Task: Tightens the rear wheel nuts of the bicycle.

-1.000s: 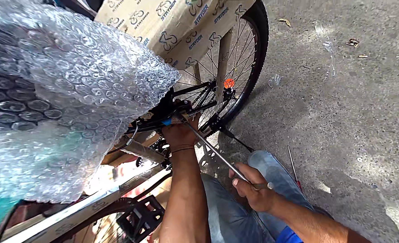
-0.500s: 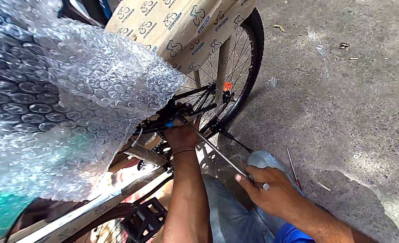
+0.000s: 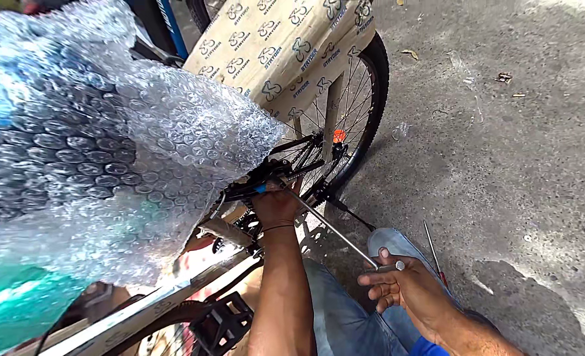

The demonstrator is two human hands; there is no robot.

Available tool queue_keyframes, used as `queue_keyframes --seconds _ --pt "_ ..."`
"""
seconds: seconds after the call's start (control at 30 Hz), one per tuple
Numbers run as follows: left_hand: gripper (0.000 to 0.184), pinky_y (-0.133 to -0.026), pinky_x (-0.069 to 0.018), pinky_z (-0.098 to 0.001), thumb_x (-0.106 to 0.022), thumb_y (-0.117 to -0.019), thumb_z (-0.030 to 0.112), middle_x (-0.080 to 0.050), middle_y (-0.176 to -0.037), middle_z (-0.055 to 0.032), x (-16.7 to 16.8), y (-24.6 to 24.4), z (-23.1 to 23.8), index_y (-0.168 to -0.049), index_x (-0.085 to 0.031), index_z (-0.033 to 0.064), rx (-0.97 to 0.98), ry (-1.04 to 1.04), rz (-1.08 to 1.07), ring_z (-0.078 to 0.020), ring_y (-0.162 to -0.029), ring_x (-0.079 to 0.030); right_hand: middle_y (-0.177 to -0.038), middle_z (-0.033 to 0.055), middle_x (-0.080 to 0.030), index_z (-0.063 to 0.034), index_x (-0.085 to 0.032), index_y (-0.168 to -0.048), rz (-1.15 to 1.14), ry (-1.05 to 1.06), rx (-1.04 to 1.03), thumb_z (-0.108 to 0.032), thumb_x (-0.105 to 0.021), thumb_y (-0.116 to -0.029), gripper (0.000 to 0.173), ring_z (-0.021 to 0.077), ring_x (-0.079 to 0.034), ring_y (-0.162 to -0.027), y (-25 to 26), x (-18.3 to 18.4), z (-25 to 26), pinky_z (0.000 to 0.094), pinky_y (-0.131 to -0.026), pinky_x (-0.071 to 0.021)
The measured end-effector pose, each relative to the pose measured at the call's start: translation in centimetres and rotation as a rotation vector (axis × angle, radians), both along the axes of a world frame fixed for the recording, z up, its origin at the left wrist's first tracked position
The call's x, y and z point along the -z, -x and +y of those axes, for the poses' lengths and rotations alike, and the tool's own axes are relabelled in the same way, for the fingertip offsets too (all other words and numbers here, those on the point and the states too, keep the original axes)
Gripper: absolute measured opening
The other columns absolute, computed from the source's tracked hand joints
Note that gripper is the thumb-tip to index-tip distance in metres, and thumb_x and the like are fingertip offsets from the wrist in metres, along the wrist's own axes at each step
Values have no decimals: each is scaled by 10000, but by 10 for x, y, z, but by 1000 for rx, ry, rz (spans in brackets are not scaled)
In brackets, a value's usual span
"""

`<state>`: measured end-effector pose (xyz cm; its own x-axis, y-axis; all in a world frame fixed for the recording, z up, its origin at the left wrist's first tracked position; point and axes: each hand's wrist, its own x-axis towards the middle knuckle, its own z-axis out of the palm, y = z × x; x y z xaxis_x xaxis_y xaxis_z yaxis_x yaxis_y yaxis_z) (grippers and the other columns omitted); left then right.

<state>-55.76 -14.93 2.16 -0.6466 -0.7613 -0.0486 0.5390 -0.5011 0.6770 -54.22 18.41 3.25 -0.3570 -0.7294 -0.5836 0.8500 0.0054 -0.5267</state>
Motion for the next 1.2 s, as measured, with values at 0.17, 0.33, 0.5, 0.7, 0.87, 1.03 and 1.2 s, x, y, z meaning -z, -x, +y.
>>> queue_keyframes --seconds 0.17,0.33,0.5,0.7,0.87,1.03,1.2 --pt "588 -1114 -370 -668 -164 -1070 558 -592 -1362 -68 -4 -1 1 -1369 -509 186 2 -16 -16 -286 -1342 -519 -1028 205 -734 -21 -561 -1354 -125 -41 185 -95 -665 -999 378 257 -733 -758 -10 6 -10 358 -643 -620" --pt "599 -1109 -370 -656 -161 -1058 583 -598 -1317 -54 -1 -1 2 -1322 -526 189 -7 -36 0 -273 -1314 -530 -979 253 -737 -53 -315 -1463 80 -1 454 35 -709 -925 673 325 -752 -734 -11 17 -14 378 -595 -632" --pt "613 -1164 -306 -660 -126 -1064 554 -551 -1431 -51 7 -5 -3 -1402 -497 201 58 11 31 -272 -1399 -468 -1053 107 -778 47 -727 -1143 988 166 387 -69 -777 -907 268 191 -766 -925 -20 50 -11 346 -834 -665" --pt "600 -1166 -308 -639 -95 -1063 527 -532 -1432 -31 9 -4 -5 -1392 -485 210 70 94 -4 -248 -1392 -458 -1281 12 -718 -251 -788 -1103 1722 72 157 -151 -649 -1006 197 157 -681 -1160 -9 70 -10 398 -1083 -519" --pt "591 -1173 -294 -648 -112 -1075 512 -530 -1447 -52 6 -4 -4 -1404 -486 195 41 57 -19 -261 -1410 -447 -1233 -71 -742 -279 -796 -1112 1738 -167 297 -237 -674 -1002 169 67 -684 -924 4 75 -2 271 -792 -547" --pt "602 -1167 -299 -650 -108 -1071 524 -518 -1458 -47 5 -4 -1 -1415 -476 194 26 63 -31 -262 -1411 -443 -1361 111 -675 -108 -781 -1163 1331 76 232 -121 -626 -1027 207 159 -708 -1148 0 58 -2 320 -967 -618" --pt "592 -1171 -296 -642 -101 -1070 519 -528 -1436 -44 7 -5 -4 -1403 -475 203 53 53 -1 -252 -1405 -449 -1354 118 -676 -29 -682 -1308 1337 108 241 -206 -424 -1100 375 184 -676 -1209 0 52 2 367 -1020 -587"
